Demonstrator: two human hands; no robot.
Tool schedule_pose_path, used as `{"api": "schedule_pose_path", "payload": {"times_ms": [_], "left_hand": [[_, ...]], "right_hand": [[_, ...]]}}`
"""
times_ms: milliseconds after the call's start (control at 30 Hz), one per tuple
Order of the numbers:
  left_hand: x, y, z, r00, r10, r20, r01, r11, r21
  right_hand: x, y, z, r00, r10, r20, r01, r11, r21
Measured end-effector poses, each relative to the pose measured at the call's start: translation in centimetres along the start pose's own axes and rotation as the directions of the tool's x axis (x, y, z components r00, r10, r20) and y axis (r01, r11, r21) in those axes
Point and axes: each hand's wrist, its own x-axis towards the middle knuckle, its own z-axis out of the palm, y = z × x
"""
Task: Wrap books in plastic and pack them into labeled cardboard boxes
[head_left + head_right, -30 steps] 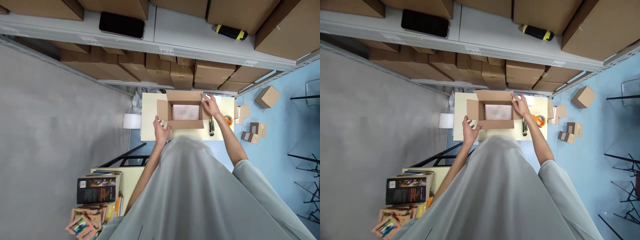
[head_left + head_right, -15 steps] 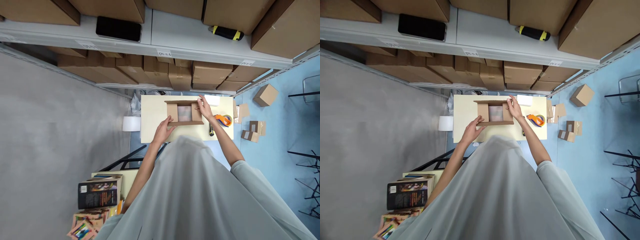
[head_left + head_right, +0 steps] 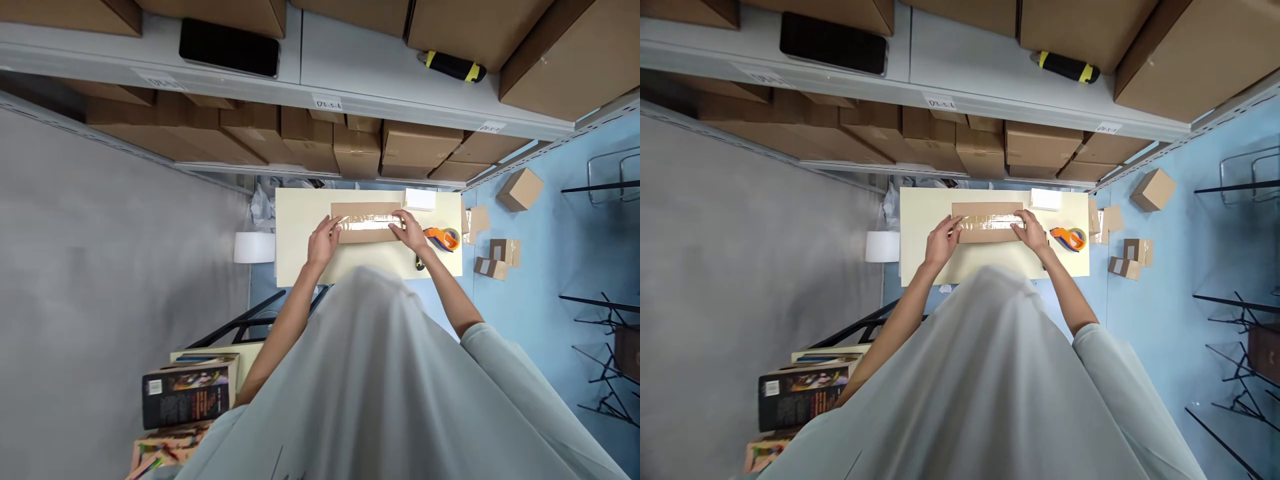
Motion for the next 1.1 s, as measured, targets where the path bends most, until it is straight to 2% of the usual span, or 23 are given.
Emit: {"api": "schedule_pose_path", "payload": {"times_ms": [133,300,400,567,667,800,867,933,1000,1067,1100], "left_hand": [[0.1,0.9,0.4,0.993,-0.115,-0.035,0.111,0.989,-0.1],[-0.7,2.1,0.2,0.977,-0.178,-0.119,0.17,0.982,-0.078],[-2.2,1.9,-0.1,0.978,-0.183,-0.098,0.176,0.982,-0.069],[-4.4,1.1,0.7,0.969,-0.247,-0.018,0.247,0.969,-0.026],[-4.7,1.0,1.2,0.972,-0.233,-0.025,0.232,0.973,-0.017],[-4.4,1.0,1.3,0.975,-0.218,-0.043,0.218,0.976,-0.005],[-4.3,0.9,1.2,0.977,-0.207,-0.046,0.207,0.978,-0.013],[-4.1,0.8,1.2,0.978,-0.202,-0.048,0.2,0.979,-0.031],[-4.1,0.7,1.3,0.979,-0.198,-0.052,0.196,0.98,-0.045],[-4.3,0.7,1.5,0.978,-0.201,-0.062,0.199,0.979,-0.045],[-4.4,0.8,1.6,0.977,-0.204,-0.066,0.201,0.979,-0.04]], "right_hand": [[-0.4,-1.6,0.9,0.995,0.083,-0.045,-0.086,0.994,-0.06],[-2.3,-2.9,0.6,0.983,0.142,-0.117,-0.149,0.988,-0.048],[-5.1,-2.7,0.9,0.981,0.137,-0.138,-0.142,0.989,-0.028],[-8.5,-1.6,3.2,0.972,0.192,-0.136,-0.203,0.977,-0.072],[-8.6,-1.2,4.0,0.967,0.215,-0.136,-0.229,0.968,-0.101],[-7.8,-0.8,3.4,0.984,0.169,-0.06,-0.176,0.976,-0.128],[-7.6,0.0,2.6,0.991,0.134,-0.01,-0.134,0.986,-0.094],[-7.7,1.7,1.3,0.991,0.133,-0.033,-0.135,0.989,-0.055],[-8.1,4.4,-0.3,0.971,0.184,-0.155,-0.197,0.978,-0.07],[-8.5,7.7,-2.0,0.921,0.255,-0.293,-0.308,0.939,-0.152],[-8.8,9.4,-2.7,0.903,0.293,-0.315,-0.366,0.908,-0.204]]}}
